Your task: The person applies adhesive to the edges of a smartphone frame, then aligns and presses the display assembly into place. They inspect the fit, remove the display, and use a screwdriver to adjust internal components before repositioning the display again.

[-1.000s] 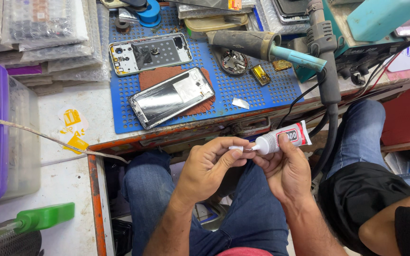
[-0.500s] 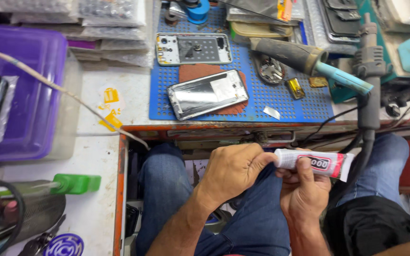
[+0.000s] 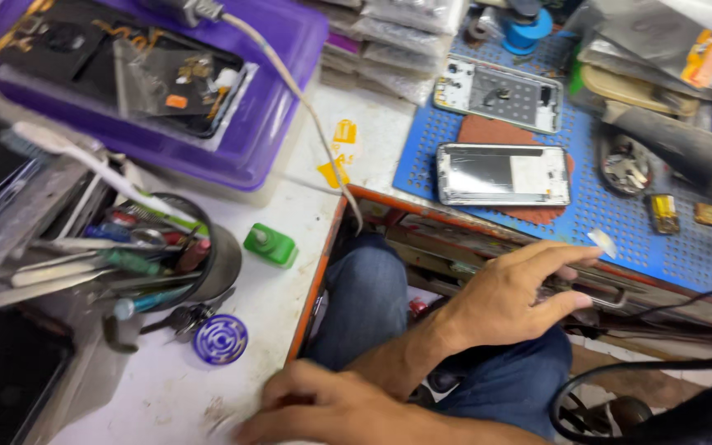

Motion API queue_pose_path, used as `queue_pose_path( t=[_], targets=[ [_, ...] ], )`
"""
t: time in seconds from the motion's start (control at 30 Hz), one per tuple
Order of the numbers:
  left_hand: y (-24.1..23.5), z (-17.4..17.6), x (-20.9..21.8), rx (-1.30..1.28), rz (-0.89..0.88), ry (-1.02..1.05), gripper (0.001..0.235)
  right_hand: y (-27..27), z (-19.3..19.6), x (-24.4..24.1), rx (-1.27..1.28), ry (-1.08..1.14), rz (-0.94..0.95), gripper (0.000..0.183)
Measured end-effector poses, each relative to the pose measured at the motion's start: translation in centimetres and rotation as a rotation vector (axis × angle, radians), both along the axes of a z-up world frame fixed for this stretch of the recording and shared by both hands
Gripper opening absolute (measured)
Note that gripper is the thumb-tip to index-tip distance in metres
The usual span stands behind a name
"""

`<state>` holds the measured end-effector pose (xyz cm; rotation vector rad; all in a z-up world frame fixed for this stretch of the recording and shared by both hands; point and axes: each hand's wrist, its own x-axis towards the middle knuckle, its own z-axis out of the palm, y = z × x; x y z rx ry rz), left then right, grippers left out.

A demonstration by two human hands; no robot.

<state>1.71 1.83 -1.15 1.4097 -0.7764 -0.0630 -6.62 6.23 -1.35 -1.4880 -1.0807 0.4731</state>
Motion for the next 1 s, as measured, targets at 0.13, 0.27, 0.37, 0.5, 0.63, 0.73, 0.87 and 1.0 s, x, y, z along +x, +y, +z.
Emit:
queue_pose_path(
  t=[0.13,0.27,0.37,0.5,0.63,0.73,0.87,1.0],
  targets=[
    [0.0,0.2,0.6,0.027,0.005,0.011,0.048,2.0,0.2,1.2,-0.052,0.084,-0.017,0.029],
    [0.3,0.5,1.5,0.03,0.011,0.024,0.047,-0.7,2.5,1.3,-0.104,-0.029,-0.138,0.032],
    [0.2,0.3,1.9,0.044,0.018,0.035,0.048,-3.0,5.0,2.2,-0.126,-0.219,-0.291,0.035],
    [0.2,0.0,2.3,0.073,0.02,0.018,0.048,-12.1,8.9,9.6,-0.301,-0.789,-0.779,0.037],
    [0.4,0.4,2.3,0.055,0.035,0.058,0.047,-24.4,13.3,21.2,-0.777,-0.968,-1.038,0.047],
    [0.9,0.9,2.4,0.032,-0.025,0.024,0.05,-29.7,14.8,26.4,-1.095,-0.818,-1.047,0.078],
    [1.2,1.3,2.5,-0.002,-0.079,0.038,0.05,-32.6,14.3,30.0,-1.302,-0.647,-0.974,0.097],
    [1.4,1.1,2.8,-0.009,-0.051,0.019,0.049,-33.5,13.3,31.4,-1.35,-0.699,-0.919,0.091]
  ],
)
